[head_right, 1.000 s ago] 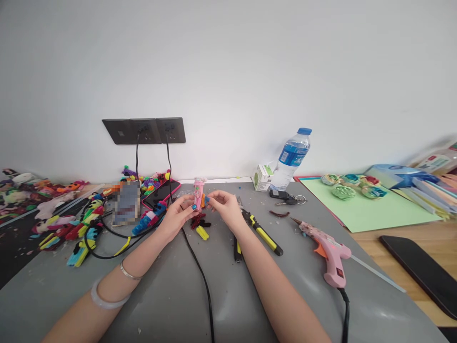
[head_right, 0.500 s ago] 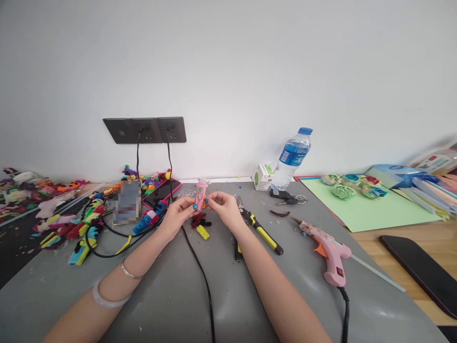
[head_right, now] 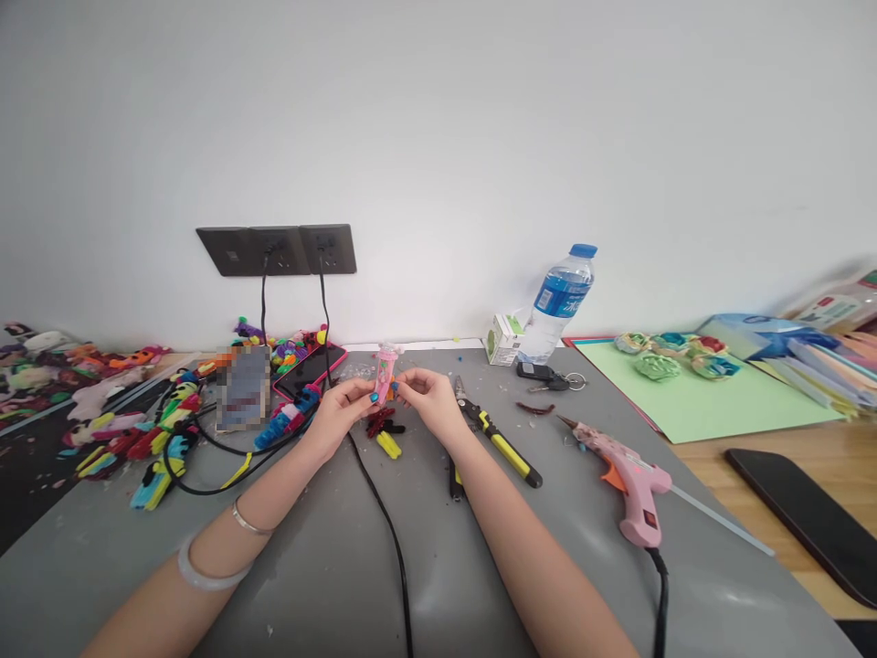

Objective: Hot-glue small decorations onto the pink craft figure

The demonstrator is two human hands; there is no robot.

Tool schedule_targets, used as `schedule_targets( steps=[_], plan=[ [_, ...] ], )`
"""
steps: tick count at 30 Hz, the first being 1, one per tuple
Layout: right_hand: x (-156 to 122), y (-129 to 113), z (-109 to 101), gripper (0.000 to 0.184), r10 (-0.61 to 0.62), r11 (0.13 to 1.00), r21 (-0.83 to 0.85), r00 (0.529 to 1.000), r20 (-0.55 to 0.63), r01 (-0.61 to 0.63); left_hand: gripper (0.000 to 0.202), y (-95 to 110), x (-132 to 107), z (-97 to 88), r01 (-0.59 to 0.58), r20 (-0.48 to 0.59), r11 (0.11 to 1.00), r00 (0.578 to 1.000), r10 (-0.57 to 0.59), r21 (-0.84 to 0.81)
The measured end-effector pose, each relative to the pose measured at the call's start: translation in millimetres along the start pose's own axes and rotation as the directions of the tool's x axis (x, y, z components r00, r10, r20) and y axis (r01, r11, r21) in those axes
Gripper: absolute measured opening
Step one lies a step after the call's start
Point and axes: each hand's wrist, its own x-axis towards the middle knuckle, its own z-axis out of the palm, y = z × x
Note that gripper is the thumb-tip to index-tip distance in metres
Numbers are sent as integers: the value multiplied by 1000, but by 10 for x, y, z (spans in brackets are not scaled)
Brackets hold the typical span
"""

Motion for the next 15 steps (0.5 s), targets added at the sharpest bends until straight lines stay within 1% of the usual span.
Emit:
schedule_targets(
  steps=[6,8,12,15],
  plan=[
    [12,33,-9,32,-12,1000,-14,1000,10,12,36,27,-20,23,12,-7,1000,1000,-13,-21],
    [20,41,-15,33,-24,1000,-10,1000,-3,24,36,46,-32,35,23,-8,999,1000,-23,-35],
    [26,52,-12,31,-51,998,-31,998,-44,50,36,63,-37,39,29,-60,995,998,-35,-92],
    [16,57,16,27,-55,995,-85,998,10,55,35,58,-32,36,28,-72,994,997,-36,-110]
  ],
)
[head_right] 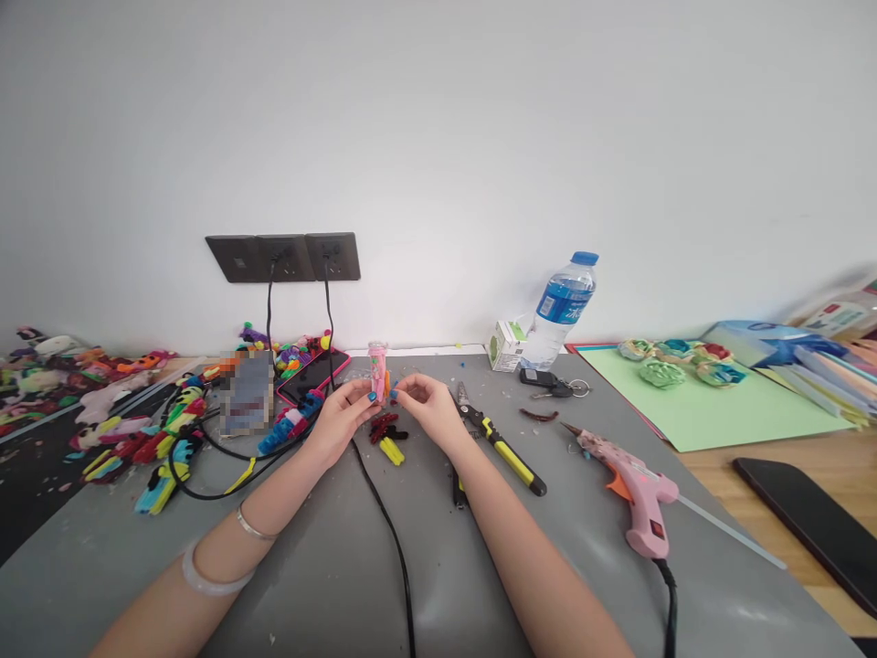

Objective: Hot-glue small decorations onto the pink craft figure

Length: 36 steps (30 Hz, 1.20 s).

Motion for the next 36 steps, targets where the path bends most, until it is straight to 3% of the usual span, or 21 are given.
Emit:
schedule_targets(
  steps=[5,13,21,31,36],
  plan=[
    [-14,-1,22,23,5,999,-53,998,63,-2,35,7,-4,7,6,34,1000,999,-6,15],
    [17,33,-88,28,-24,996,-91,999,-40,20,33,35,13,-30,33,-12,999,999,-33,-40],
    [-12,15,15,25,2,998,-62,998,66,3,35,29,-8,-9,29,17,999,999,-28,-32],
    [-25,-3,32,18,-9,991,-130,999,43,14,34,15,-9,4,52,29,998,998,-52,-18],
    [-25,-8,13,17,-48,989,-143,998,-34,43,32,18,0,-5,69,15,996,998,-68,-61]
  ],
)
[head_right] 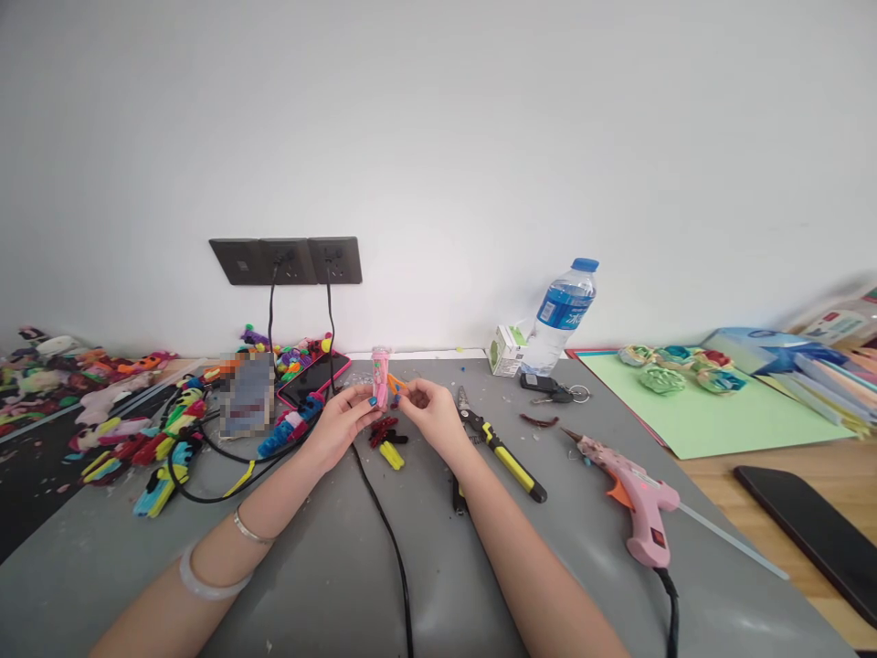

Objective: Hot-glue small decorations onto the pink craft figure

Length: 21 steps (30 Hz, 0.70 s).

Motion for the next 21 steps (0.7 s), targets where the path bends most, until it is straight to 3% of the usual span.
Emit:
schedule_targets(
  steps=[7,10,12,17,21],
  plan=[
    [57,56,-103,22,-7,1000,13,989,-149,9,24,29,39,-15,9,-84,995,996,-18,-104],
    [74,67,-164,26,23,998,-51,995,-99,-29,20,37,65,-37,-12,-131,990,991,-7,-144],
    [72,63,-210,23,50,979,-192,996,-72,-63,19,39,78,-48,-23,-143,986,990,-1,-167],
    [26,47,-312,16,135,776,-609,987,-91,-162,17,49,82,-45,-7,-142,980,990,-22,-197],
    [-11,-1,-369,17,205,591,-785,976,-75,-184,17,58,84,-40,9,-139,980,990,-38,-199]
  ],
)
